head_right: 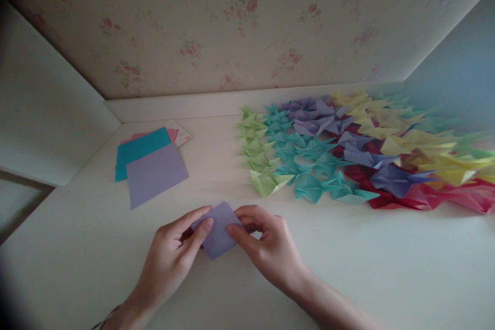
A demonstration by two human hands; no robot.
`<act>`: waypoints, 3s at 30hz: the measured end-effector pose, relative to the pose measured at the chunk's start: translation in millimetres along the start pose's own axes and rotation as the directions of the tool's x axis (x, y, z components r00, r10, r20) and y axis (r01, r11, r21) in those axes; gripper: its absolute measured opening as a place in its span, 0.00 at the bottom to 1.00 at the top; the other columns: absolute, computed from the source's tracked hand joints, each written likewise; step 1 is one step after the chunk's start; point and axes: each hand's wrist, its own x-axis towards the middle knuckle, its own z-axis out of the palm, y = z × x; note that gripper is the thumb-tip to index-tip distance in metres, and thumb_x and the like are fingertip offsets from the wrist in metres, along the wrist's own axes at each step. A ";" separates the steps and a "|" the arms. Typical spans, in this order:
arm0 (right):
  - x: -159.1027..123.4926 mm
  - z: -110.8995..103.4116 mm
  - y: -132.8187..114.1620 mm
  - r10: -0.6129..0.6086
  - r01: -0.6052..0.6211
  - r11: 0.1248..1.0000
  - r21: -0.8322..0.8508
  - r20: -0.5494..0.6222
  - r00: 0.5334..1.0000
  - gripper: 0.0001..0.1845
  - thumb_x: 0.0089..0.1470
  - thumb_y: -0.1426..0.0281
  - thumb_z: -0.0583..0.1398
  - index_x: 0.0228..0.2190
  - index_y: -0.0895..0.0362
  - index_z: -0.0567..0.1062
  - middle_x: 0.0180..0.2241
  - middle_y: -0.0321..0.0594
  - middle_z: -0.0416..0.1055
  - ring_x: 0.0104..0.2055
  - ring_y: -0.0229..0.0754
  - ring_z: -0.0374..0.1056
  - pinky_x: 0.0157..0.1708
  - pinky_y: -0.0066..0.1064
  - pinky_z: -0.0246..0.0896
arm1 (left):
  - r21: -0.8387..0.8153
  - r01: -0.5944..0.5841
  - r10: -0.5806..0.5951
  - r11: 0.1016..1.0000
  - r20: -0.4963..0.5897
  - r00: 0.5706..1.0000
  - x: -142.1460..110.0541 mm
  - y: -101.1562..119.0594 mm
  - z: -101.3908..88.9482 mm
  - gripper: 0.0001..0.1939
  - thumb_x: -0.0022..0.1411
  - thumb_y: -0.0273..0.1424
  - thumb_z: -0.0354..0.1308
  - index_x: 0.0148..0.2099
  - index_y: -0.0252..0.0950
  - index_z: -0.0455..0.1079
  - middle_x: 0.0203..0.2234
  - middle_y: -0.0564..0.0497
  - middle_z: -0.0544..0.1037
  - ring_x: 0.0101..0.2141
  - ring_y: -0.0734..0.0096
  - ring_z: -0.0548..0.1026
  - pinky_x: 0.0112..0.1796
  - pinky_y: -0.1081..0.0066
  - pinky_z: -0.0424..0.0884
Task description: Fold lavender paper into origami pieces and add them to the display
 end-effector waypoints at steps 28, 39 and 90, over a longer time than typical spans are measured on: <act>7.1 -1.3 -5.6 0.110 -0.103 0.993 0.057 -0.147 0.983 0.14 0.50 0.59 0.67 0.35 0.56 0.81 0.31 0.41 0.79 0.32 0.43 0.72 0.31 0.30 0.66 | 0.032 -0.055 0.048 0.998 0.191 0.980 -5.7 3.2 8.5 0.21 0.70 0.35 0.50 0.62 0.36 0.70 0.16 0.54 0.71 0.16 0.72 0.68 0.18 0.76 0.67; 9.8 -2.0 -9.4 0.235 -0.199 0.936 0.289 -0.095 0.967 0.17 0.48 0.56 0.68 0.30 0.59 0.79 0.26 0.37 0.76 0.29 0.39 0.71 0.32 0.30 0.70 | -0.056 -0.005 0.009 0.998 0.075 0.997 -5.8 1.2 8.2 0.21 0.71 0.36 0.49 0.60 0.34 0.71 0.18 0.52 0.75 0.17 0.73 0.72 0.22 0.77 0.71; 3.3 1.4 -9.4 0.160 -0.171 0.975 0.139 0.086 0.983 0.26 0.58 0.50 0.59 0.25 0.61 0.74 0.24 0.39 0.72 0.28 0.39 0.69 0.30 0.29 0.66 | -0.058 -0.103 0.102 0.993 -0.013 0.995 -7.2 3.2 8.2 0.20 0.72 0.34 0.49 0.60 0.31 0.70 0.14 0.57 0.72 0.15 0.77 0.72 0.20 0.79 0.70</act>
